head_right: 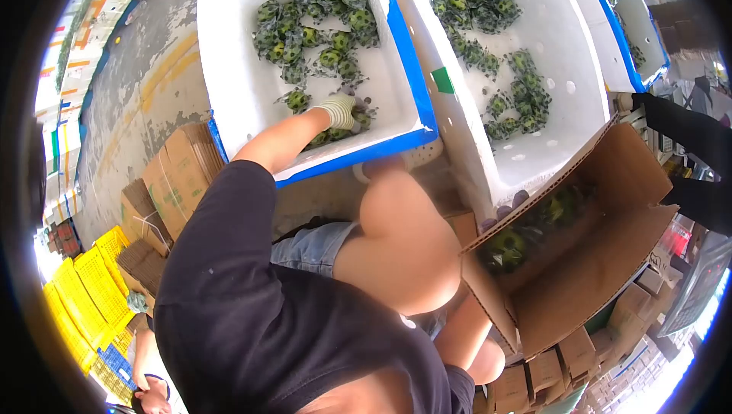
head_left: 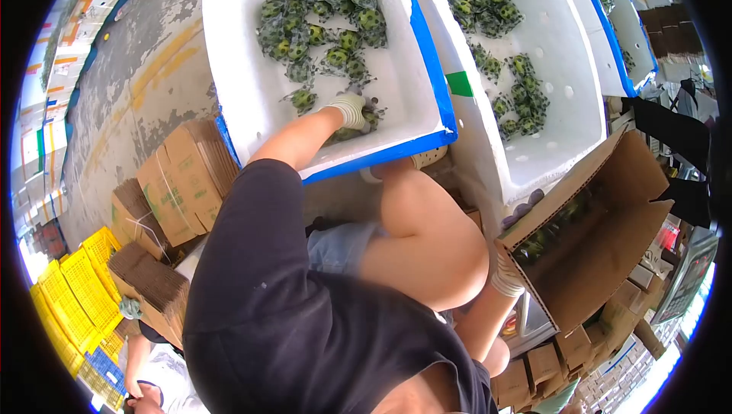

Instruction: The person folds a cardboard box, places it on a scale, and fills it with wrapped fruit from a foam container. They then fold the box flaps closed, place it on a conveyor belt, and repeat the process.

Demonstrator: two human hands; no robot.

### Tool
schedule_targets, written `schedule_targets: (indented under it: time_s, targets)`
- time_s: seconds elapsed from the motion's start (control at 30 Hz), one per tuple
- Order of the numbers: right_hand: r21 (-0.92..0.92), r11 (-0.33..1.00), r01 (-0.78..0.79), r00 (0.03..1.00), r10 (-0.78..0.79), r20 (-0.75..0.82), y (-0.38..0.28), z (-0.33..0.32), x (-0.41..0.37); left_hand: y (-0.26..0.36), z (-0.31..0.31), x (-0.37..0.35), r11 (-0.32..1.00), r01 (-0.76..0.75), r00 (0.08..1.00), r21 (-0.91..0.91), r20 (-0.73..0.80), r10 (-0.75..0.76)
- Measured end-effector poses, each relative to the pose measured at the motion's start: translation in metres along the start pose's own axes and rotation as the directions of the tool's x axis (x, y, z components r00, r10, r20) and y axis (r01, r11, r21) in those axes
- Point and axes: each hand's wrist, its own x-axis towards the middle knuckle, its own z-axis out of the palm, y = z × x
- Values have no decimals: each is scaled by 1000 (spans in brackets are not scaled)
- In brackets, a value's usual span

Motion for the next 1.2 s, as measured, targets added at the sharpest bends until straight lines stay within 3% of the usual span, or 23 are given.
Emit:
schedule_targets:
  time_s: [0.1,0.2,0.23,0.33,0.43,0.57,0.63,0.7,0.77,0.83,0.93,1.0,1.07,1.1,1.13,1.17,1.2]
  targets:
    - [14,998,63,998,-62,-16,16,14,-4,16,-3,-12,997,72,997,38,-39,-71]
    - [67,987,147,989,-146,-20,36,34,-4,18,-1,25,991,129,977,32,169,-132]
    - [92,990,105,994,-103,-27,32,27,-8,21,-1,31,988,152,960,21,236,-153]
    - [106,992,66,998,-65,-14,17,13,-16,33,-4,30,976,200,954,87,212,-214]
    - [71,993,99,995,-99,-7,7,15,-20,59,-18,6,927,225,963,300,78,-259]
    - [52,988,145,989,-144,-16,-1,13,-25,62,-13,1,899,158,987,409,-45,-153]
    - [48,985,169,986,-168,-16,-2,11,-28,34,-2,26,865,-34,965,500,243,-102]
    - [56,979,196,981,-195,-13,1,6,-32,19,-1,13,854,-104,983,509,184,11]
    - [80,971,226,974,-226,-9,8,1,-37,28,-12,-3,866,-128,980,483,197,34]
    - [81,963,255,966,-257,11,14,1,-41,27,-9,-11,886,-102,994,452,88,69]
    - [79,951,297,954,-300,26,19,1,-46,7,-2,-13,990,-25,999,141,-25,29]
    - [76,943,323,945,-326,28,21,3,-52,-3,-1,-17,990,-116,980,-79,-170,101]
    - [75,935,348,936,-350,30,23,5,-57,18,-27,-49,960,-212,947,-182,-281,156]
    - [71,929,363,931,-365,26,24,6,-60,28,-39,-61,914,-338,890,-226,-392,232]
    - [69,923,379,924,-382,25,25,7,-61,38,-51,-74,852,-459,814,-252,-503,290]
    - [64,916,396,917,-398,23,26,9,-62,64,-78,-108,698,-621,738,-357,-566,367]
    - [52,910,412,910,-413,20,28,12,-62,80,-98,-128,701,-713,496,24,-689,528]
